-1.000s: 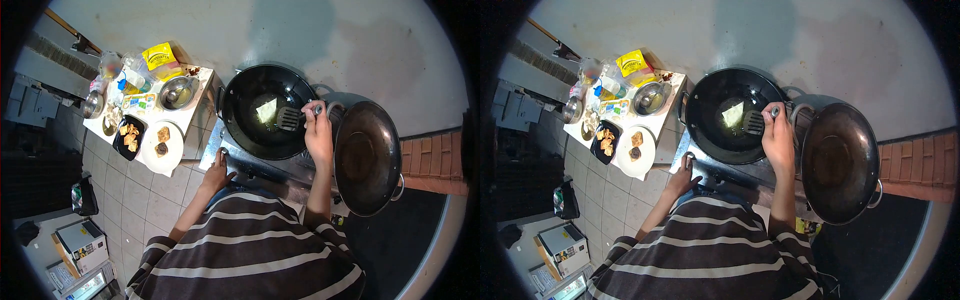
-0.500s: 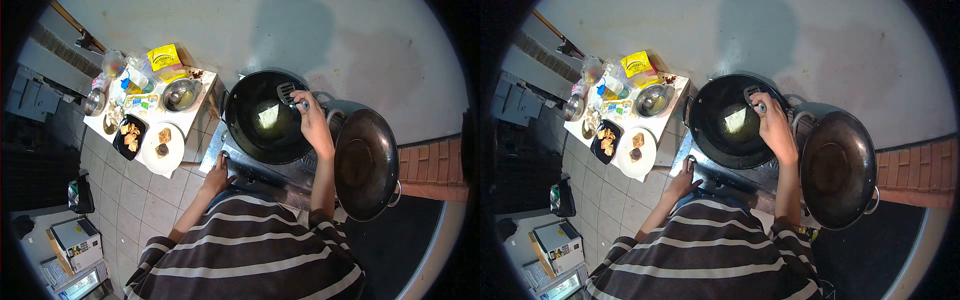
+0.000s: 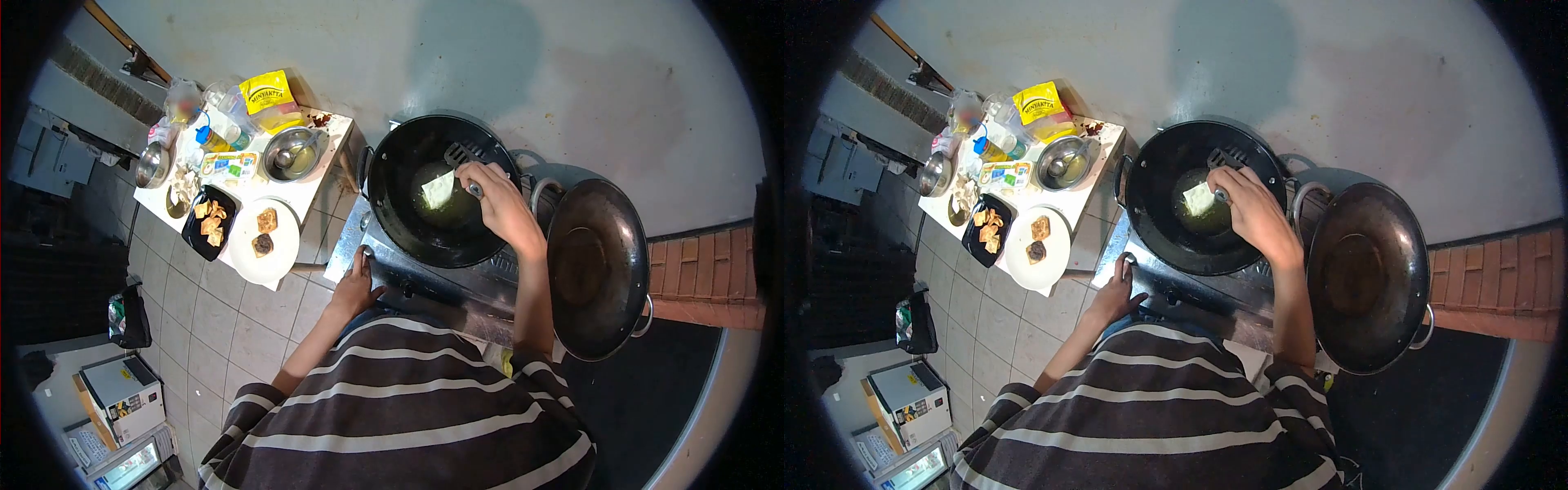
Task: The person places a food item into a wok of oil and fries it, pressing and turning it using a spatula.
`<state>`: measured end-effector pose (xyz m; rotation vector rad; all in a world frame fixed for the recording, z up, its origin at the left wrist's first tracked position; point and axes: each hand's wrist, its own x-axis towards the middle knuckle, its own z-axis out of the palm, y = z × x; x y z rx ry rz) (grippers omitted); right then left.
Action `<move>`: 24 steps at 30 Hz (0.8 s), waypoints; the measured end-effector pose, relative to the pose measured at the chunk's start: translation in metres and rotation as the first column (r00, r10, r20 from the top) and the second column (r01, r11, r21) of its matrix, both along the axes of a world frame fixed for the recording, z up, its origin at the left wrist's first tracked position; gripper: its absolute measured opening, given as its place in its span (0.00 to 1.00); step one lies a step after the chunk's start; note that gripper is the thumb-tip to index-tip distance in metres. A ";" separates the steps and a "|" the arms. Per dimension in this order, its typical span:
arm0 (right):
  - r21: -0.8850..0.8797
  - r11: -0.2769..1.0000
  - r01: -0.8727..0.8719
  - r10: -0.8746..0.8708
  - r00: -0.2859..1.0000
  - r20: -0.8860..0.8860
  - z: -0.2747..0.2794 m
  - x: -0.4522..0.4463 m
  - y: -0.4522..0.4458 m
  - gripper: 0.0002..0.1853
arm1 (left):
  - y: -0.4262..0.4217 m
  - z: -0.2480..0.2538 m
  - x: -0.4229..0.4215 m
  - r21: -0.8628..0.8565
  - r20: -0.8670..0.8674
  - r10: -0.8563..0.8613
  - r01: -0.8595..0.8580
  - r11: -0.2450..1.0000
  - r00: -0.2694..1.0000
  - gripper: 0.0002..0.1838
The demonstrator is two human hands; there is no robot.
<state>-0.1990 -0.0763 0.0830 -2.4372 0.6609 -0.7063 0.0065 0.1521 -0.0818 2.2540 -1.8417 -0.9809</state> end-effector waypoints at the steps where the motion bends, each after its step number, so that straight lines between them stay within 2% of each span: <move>1: 0.010 1.000 -0.007 0.008 0.999 -0.053 0.004 -0.002 0.002 0.16 | 0.000 0.000 0.000 0.004 0.003 -0.005 0.005 1.000 1.000 0.49; 2: 0.020 1.000 -0.015 0.017 0.994 -0.106 0.008 -0.004 0.005 0.15 | -0.001 0.000 0.000 0.004 0.002 -0.005 0.005 1.000 1.000 0.49; 6: 0.041 0.999 -0.014 0.018 0.993 -0.113 0.019 -0.014 0.020 0.15 | -0.002 0.005 -0.001 0.051 0.027 -0.017 0.015 0.999 0.999 0.49; 9: 0.062 0.997 0.055 -0.045 0.987 -0.156 0.025 -0.022 0.031 0.14 | -0.001 0.004 -0.001 0.050 0.046 -0.034 0.032 0.998 0.998 0.50; 12: 0.131 0.989 0.073 -0.058 0.992 -0.114 0.024 -0.030 0.032 0.11 | 0.000 -0.001 -0.001 0.041 0.064 -0.048 0.045 0.998 0.997 0.50; 14: 0.238 0.962 0.132 -0.138 0.990 0.010 0.023 -0.031 0.033 0.06 | 0.001 -0.003 -0.001 0.044 0.082 -0.057 0.054 0.998 0.995 0.50; 17: 0.218 0.955 0.200 -0.212 0.977 0.030 0.022 -0.031 0.032 0.03 | 0.001 0.003 -0.001 0.010 0.075 -0.043 0.042 0.999 0.996 0.51; 20: 0.228 0.937 0.263 -0.273 0.962 0.009 0.021 -0.031 0.031 0.04 | -0.001 0.010 -0.001 0.061 0.045 -0.030 0.027 0.998 0.999 0.51; 24: 0.163 0.949 0.268 -0.283 0.956 0.077 0.021 -0.026 0.034 0.04 | 0.002 0.002 0.000 0.008 0.056 -0.033 0.033 0.999 0.998 0.51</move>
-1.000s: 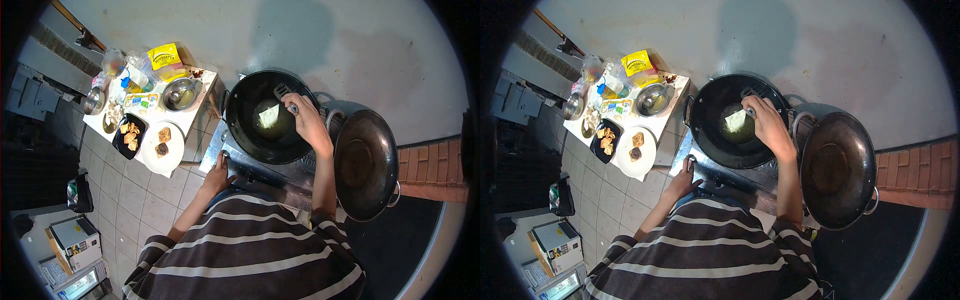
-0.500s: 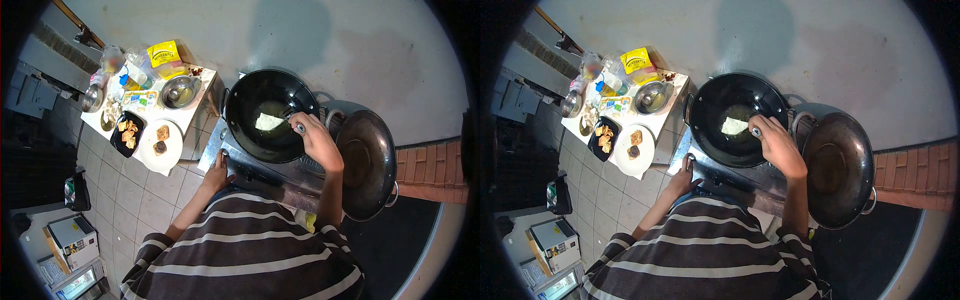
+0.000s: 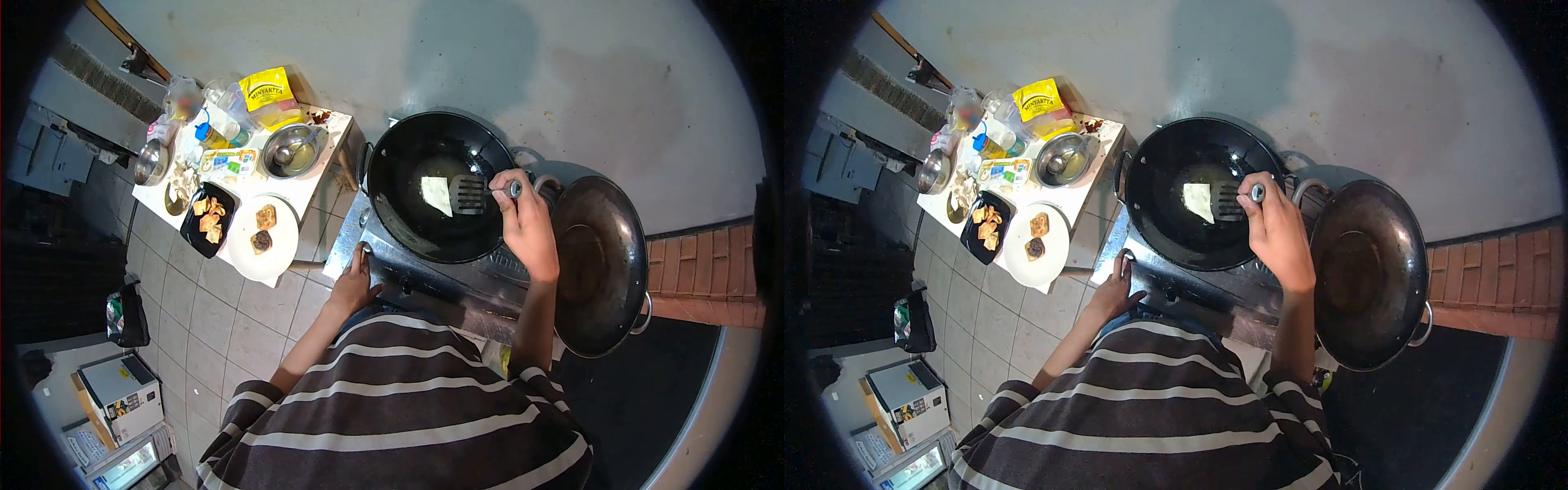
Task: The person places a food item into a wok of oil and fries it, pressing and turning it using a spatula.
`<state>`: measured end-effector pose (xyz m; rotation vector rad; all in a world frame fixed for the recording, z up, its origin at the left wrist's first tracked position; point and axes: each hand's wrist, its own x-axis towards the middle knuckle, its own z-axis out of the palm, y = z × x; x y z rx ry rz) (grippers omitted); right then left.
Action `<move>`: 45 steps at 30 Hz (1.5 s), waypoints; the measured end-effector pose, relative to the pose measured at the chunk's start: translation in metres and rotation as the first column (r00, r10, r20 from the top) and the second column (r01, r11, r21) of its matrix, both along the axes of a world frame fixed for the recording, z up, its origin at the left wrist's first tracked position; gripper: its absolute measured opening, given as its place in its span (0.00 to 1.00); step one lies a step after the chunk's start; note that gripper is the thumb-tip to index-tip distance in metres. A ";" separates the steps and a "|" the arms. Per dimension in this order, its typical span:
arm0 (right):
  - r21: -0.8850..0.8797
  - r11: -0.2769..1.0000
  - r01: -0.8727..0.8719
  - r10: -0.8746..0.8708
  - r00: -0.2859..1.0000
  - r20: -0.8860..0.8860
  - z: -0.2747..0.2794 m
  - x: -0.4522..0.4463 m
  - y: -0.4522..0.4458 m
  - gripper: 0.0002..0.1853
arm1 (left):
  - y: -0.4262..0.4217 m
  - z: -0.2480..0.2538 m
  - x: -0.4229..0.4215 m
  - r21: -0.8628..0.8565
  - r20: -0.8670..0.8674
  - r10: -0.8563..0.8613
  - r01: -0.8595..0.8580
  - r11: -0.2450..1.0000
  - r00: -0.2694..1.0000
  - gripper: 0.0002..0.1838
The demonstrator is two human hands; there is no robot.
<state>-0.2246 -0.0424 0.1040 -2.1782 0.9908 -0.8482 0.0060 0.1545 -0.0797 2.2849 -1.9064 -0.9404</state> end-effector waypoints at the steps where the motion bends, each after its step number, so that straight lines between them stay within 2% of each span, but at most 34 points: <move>1: -0.013 1.000 0.006 -0.006 1.000 0.011 0.000 0.002 0.000 0.04 | 0.000 0.000 0.000 -0.008 -0.001 0.001 -0.001 1.000 1.000 0.51; 6: -0.045 0.997 0.062 -0.061 0.998 0.026 -0.006 0.002 -0.006 0.04 | 0.000 0.002 0.000 -0.006 0.006 0.004 -0.004 1.000 1.000 0.50; 8: 0.028 0.987 0.160 -0.160 0.987 -0.007 -0.010 0.000 -0.012 0.04 | 0.000 0.003 -0.001 0.017 -0.001 0.004 -0.004 1.000 1.000 0.50; 11: 0.012 0.983 0.182 -0.182 0.983 -0.022 -0.024 -0.004 -0.019 0.04 | 0.001 0.003 -0.001 0.015 0.002 0.005 -0.005 1.000 1.000 0.50; 13: 0.017 0.982 0.189 -0.189 0.982 -0.014 -0.027 -0.005 -0.019 0.04 | 0.004 -0.002 0.001 -0.049 -0.004 -0.001 0.001 0.999 1.000 0.47; 16: 0.060 0.978 0.201 -0.201 0.980 -0.016 -0.034 -0.004 -0.024 0.04 | 0.007 -0.005 0.001 -0.119 0.026 -0.029 0.032 0.992 0.999 0.47; 17: 0.074 0.981 0.181 -0.185 0.981 0.064 -0.045 -0.005 -0.030 0.04 | 0.004 -0.005 0.002 -0.126 0.028 -0.033 0.036 0.991 0.999 0.47; 18: 0.089 0.983 0.161 -0.172 0.975 0.140 -0.052 -0.006 -0.034 0.04 | 0.003 0.004 0.000 -0.041 0.022 -0.015 0.016 0.999 1.000 0.48; 19: 0.085 0.982 0.167 -0.178 0.974 0.138 -0.057 -0.008 -0.037 0.04 | 0.001 0.009 -0.002 0.045 0.016 0.003 -0.003 0.999 1.000 0.49; 21: 0.226 0.966 0.126 -0.177 0.959 0.220 -0.065 -0.009 -0.039 0.05 | 0.001 0.005 -0.002 0.026 0.008 0.005 -0.006 1.000 1.000 0.49; 22: 0.228 0.966 0.125 -0.176 0.959 0.221 -0.068 -0.010 -0.039 0.05 | 0.002 0.004 -0.001 0.010 0.004 0.014 -0.014 1.000 1.000 0.49; 24: 0.271 0.960 0.065 -0.166 0.914 0.369 -0.071 -0.009 -0.038 0.04 | 0.003 0.002 0.000 0.006 0.014 0.005 -0.005 1.000 1.000 0.49; 31: 0.237 0.970 0.052 -0.151 0.894 0.422 -0.056 -0.008 -0.035 0.04 | 0.003 -0.001 -0.001 0.015 0.029 -0.007 0.007 1.000 1.000 0.50; 36: 0.224 0.974 -0.028 -0.092 0.856 0.508 -0.051 0.004 -0.037 0.03 | 0.002 0.000 -0.001 0.005 0.033 -0.011 0.011 1.000 0.999 0.50; 41: 0.179 0.984 -0.004 -0.083 0.875 0.477 -0.043 0.012 -0.032 0.03 | 0.003 0.003 0.000 0.020 0.019 -0.008 0.008 1.000 1.000 0.51; 45: 0.105 0.993 0.058 -0.094 0.919 0.382 -0.031 0.012 -0.028 0.05 | 0.003 0.002 -0.001 0.008 0.019 -0.002 0.002 1.000 1.000 0.51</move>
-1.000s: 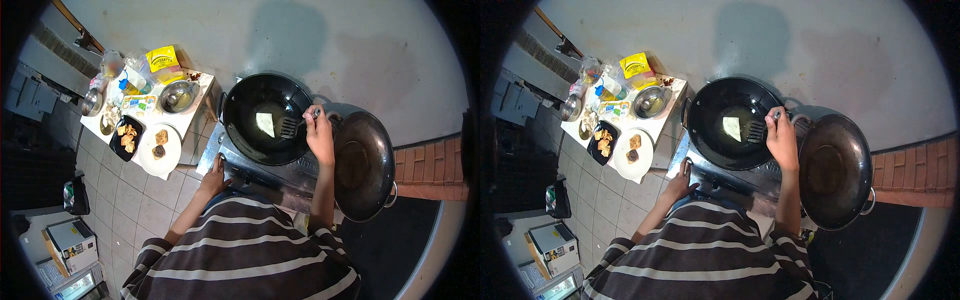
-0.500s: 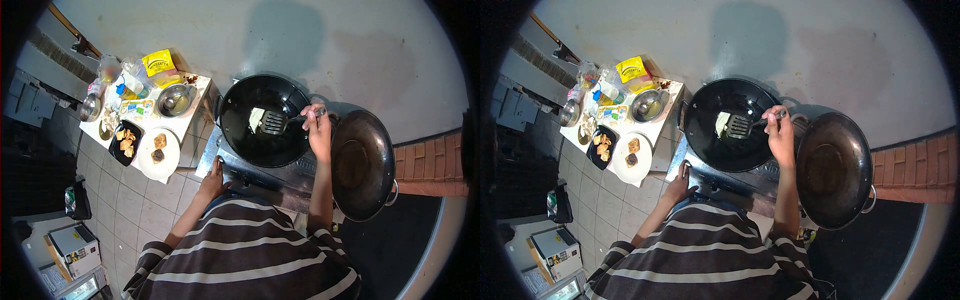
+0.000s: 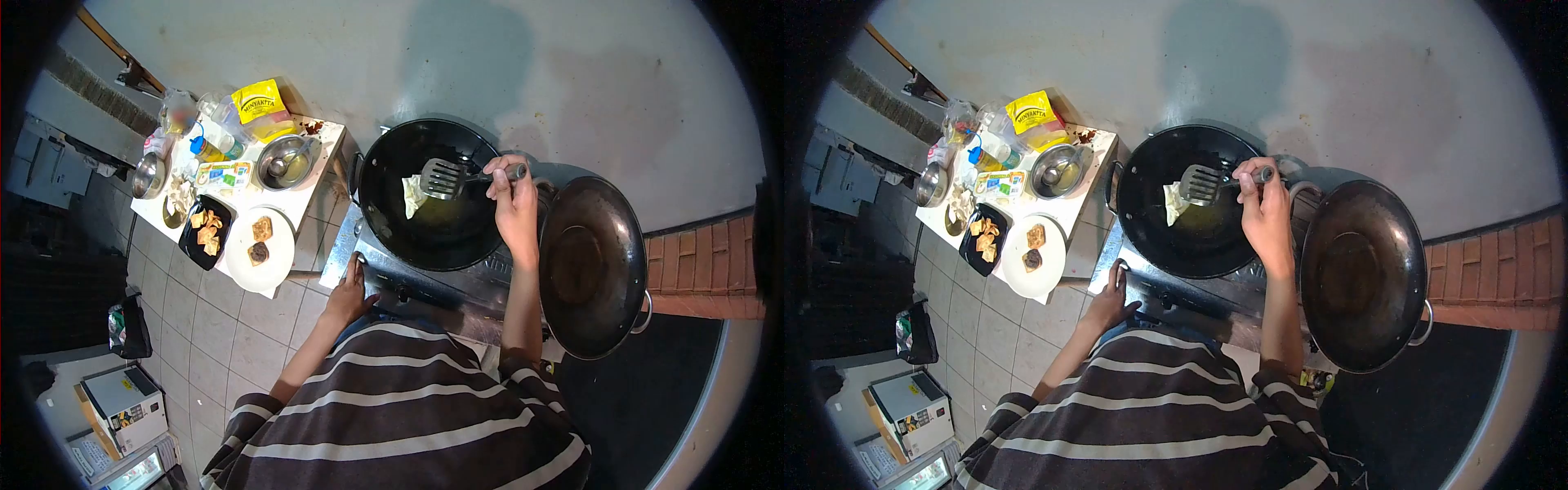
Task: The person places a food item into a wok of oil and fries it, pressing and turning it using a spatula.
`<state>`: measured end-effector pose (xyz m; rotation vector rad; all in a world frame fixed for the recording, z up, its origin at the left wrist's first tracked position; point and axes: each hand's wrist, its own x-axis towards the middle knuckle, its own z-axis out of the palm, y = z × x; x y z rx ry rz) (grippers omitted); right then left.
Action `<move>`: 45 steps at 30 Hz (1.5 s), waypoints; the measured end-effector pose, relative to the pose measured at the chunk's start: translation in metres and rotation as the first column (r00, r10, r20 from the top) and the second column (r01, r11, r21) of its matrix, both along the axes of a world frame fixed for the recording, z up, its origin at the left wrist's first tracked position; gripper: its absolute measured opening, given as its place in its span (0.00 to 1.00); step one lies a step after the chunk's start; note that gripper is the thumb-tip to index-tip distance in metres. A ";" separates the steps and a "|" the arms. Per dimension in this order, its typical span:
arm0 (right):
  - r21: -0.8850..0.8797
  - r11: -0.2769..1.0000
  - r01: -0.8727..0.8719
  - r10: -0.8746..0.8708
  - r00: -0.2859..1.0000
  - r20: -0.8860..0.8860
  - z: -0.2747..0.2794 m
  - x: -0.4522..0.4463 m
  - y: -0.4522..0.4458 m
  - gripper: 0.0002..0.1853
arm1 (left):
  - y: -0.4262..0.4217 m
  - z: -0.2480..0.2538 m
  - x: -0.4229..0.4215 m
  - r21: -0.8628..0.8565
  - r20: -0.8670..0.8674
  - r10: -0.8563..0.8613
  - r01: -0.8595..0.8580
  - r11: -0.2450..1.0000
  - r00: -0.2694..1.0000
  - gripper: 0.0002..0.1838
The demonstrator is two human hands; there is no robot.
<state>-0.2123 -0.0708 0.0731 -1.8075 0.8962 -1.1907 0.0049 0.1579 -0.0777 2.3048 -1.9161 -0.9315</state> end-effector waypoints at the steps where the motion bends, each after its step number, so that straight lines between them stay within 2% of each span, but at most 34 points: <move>1: -0.018 1.000 0.020 -0.020 0.999 -0.049 0.004 0.001 0.001 0.05 | 0.000 -0.002 0.000 -0.027 0.003 -0.001 0.001 1.000 1.000 0.51; 5: 0.046 0.997 0.058 -0.049 0.984 -0.174 0.012 0.000 0.009 0.05 | -0.001 0.002 0.000 0.002 -0.009 0.013 -0.013 1.000 1.000 0.51; 7: -0.074 0.991 0.110 -0.128 0.943 -0.308 0.006 -0.002 0.008 0.05 | 0.000 0.001 0.000 -0.003 -0.020 0.010 -0.010 1.000 1.000 0.51; 10: -0.092 0.982 0.167 -0.190 0.901 -0.391 0.004 -0.003 0.011 0.05 | 0.001 -0.001 0.000 -0.024 0.000 -0.002 0.002 1.000 1.000 0.51; 11: -0.091 0.982 0.168 -0.191 0.900 -0.392 0.002 -0.002 0.011 0.05 | 0.001 -0.001 0.000 -0.023 0.000 -0.003 0.003 1.000 1.000 0.51; 13: 0.060 0.978 0.202 -0.165 0.912 -0.376 0.001 0.000 0.013 0.07 | -0.003 0.004 -0.001 0.049 -0.011 0.025 -0.024 0.998 1.000 0.51; 14: 0.061 0.977 0.204 -0.167 0.912 -0.376 0.002 0.001 0.014 0.07 | -0.002 0.003 -0.001 0.050 -0.010 0.022 -0.022 0.999 1.000 0.51; 16: 0.228 0.964 0.139 -0.080 0.965 -0.251 0.009 0.002 0.016 0.07 | 0.000 0.001 0.000 -0.010 -0.014 0.005 -0.005 1.000 1.000 0.51; 20: 0.231 0.958 0.170 -0.138 0.980 -0.145 0.009 0.003 0.018 0.08 | 0.001 -0.003 0.002 -0.049 -0.003 -0.028 0.028 0.998 1.000 0.46; 22: 0.035 0.979 0.201 -0.188 0.954 -0.235 0.002 0.001 0.015 0.08 | 0.001 -0.004 0.002 -0.041 0.001 -0.027 0.027 0.999 1.000 0.46; 26: 0.007 0.970 0.241 -0.225 0.914 -0.339 0.005 0.002 0.021 0.08 | 0.000 0.000 0.000 -0.030 -0.013 -0.019 0.018 0.999 1.000 0.46; 28: -0.065 0.969 0.240 -0.243 0.859 -0.451 0.001 0.002 0.022 0.08 | -0.001 0.001 -0.001 0.002 0.009 -0.008 0.008 1.000 1.000 0.51; 29: -0.064 0.969 0.240 -0.243 0.859 -0.451 0.001 0.003 0.022 0.08 | 0.000 -0.001 -0.001 0.002 0.009 -0.008 0.008 1.000 1.000 0.51; 31: 0.102 0.980 0.169 -0.135 0.950 -0.282 0.002 0.005 0.022 0.08 | 0.001 -0.006 0.000 -0.023 0.026 -0.013 0.013 1.000 1.000 0.51; 32: 0.103 0.980 0.169 -0.134 0.950 -0.281 0.005 0.006 0.024 0.08 | 0.002 -0.007 0.000 -0.022 0.027 -0.012 0.013 1.000 1.000 0.51; 34: 0.278 0.941 0.191 -0.165 0.980 -0.116 0.013 0.008 0.029 0.08 | 0.002 -0.007 0.001 -0.030 0.021 -0.012 0.012 0.999 1.000 0.51; 35: 0.279 0.941 0.191 -0.164 0.979 -0.116 0.011 0.008 0.029 0.08 | 0.003 -0.008 0.001 -0.029 0.021 -0.012 0.012 0.999 1.000 0.51; 37: 0.079 0.970 0.228 -0.208 0.956 -0.207 0.006 0.005 0.027 0.09 | 0.002 -0.008 0.001 -0.035 0.027 -0.016 0.017 0.999 1.000 0.51; 38: 0.079 0.970 0.229 -0.209 0.956 -0.206 0.006 0.005 0.028 0.09 | 0.002 -0.008 0.001 -0.036 0.028 -0.017 0.018 0.999 0.999 0.51; 40: 0.050 0.973 0.226 -0.199 0.928 -0.314 0.010 0.003 0.033 0.09 | 0.001 -0.003 0.000 -0.012 0.014 -0.003 0.003 1.000 1.000 0.51; 43: 0.141 0.968 0.206 -0.165 0.952 -0.257 0.016 0.006 0.043 0.08 | 0.000 -0.005 0.000 0.003 0.019 -0.004 0.004 1.000 1.000 0.51; 45: 0.117 0.973 0.198 -0.167 0.957 -0.237 0.015 0.006 0.049 0.08 | 0.000 -0.005 0.000 -0.003 0.005 -0.007 0.007 1.000 1.000 0.49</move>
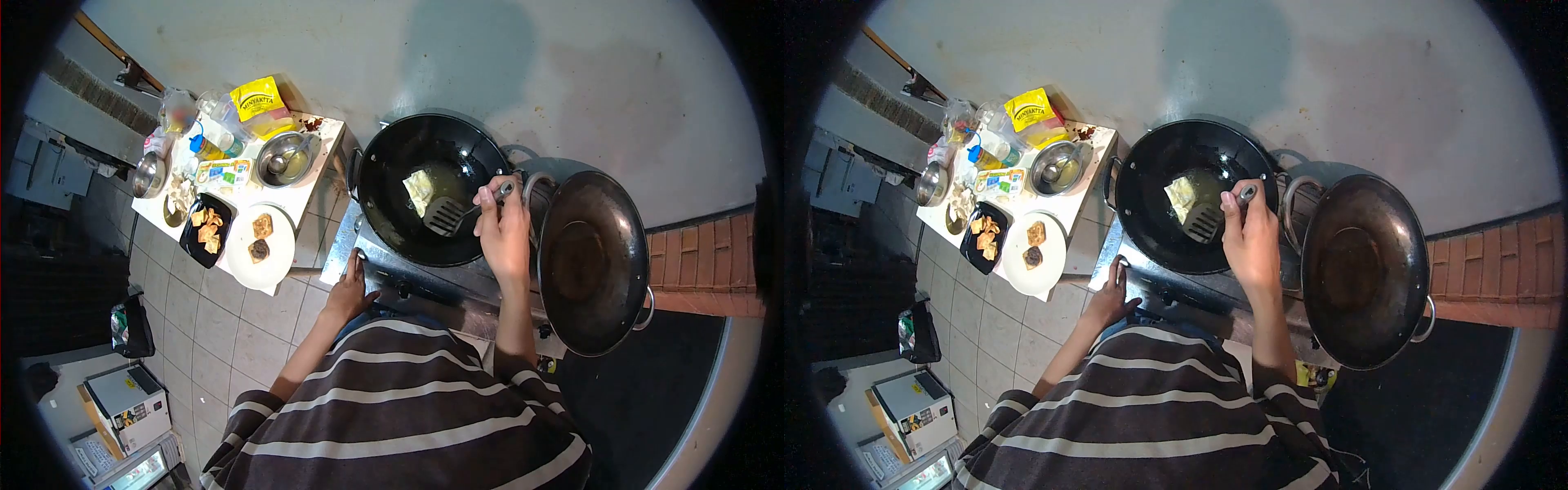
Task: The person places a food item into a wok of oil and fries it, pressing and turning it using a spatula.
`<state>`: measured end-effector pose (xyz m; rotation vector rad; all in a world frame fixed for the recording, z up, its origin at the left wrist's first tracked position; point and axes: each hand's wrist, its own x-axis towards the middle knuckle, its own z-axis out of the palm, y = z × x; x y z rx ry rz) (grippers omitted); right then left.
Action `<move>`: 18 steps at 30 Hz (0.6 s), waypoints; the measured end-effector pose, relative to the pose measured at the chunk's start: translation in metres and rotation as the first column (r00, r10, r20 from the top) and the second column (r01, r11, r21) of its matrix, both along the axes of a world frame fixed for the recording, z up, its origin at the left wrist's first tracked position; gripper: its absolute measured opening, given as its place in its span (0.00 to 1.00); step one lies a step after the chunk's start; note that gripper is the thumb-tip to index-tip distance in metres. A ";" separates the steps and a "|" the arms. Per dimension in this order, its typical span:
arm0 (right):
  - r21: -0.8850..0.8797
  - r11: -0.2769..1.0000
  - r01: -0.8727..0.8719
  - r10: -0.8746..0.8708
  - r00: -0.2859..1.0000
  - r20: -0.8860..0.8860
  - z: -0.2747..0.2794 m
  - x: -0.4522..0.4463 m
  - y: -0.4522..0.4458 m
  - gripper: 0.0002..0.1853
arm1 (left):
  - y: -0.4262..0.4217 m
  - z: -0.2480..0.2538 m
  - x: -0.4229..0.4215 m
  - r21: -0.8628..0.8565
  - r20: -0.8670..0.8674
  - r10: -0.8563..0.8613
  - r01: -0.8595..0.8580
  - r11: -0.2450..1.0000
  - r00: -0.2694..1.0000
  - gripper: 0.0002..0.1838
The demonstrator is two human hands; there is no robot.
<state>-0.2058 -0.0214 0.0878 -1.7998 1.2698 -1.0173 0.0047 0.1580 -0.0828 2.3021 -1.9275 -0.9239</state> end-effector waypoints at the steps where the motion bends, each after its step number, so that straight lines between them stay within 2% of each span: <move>1: 0.071 0.997 -0.017 0.012 0.998 0.066 0.003 0.002 0.004 0.08 | 0.000 0.000 0.000 -0.006 -0.013 -0.003 0.003 1.000 1.000 0.47; 2: 0.141 0.989 -0.037 0.018 0.991 0.133 0.005 0.004 0.006 0.08 | 0.001 -0.001 0.000 -0.005 -0.012 -0.004 0.004 1.000 1.000 0.47; 4: 0.101 0.994 -0.046 0.026 0.982 0.186 -0.006 0.006 0.006 0.10 | 0.000 -0.001 0.001 -0.024 0.004 -0.020 0.020 1.000 1.000 0.47; 6: 0.188 0.981 -0.048 -0.007 0.960 0.282 -0.011 0.008 0.005 0.11 | -0.001 0.002 0.000 -0.008 0.005 -0.020 0.020 1.000 1.000 0.47; 9: 0.219 0.975 -0.036 -0.034 0.951 0.306 -0.021 0.008 0.002 0.11 | -0.001 0.001 0.001 0.003 0.009 -0.019 0.019 1.000 1.000 0.47; 13: 0.206 0.979 0.007 -0.064 0.961 0.268 -0.026 0.004 -0.004 0.11 | -0.002 0.007 0.000 0.013 0.003 -0.016 0.016 1.000 1.000 0.47; 18: 0.085 0.992 0.097 -0.112 0.976 0.188 -0.022 -0.002 -0.010 0.09 | 0.001 -0.002 0.001 -0.020 0.011 -0.035 0.036 0.999 0.999 0.47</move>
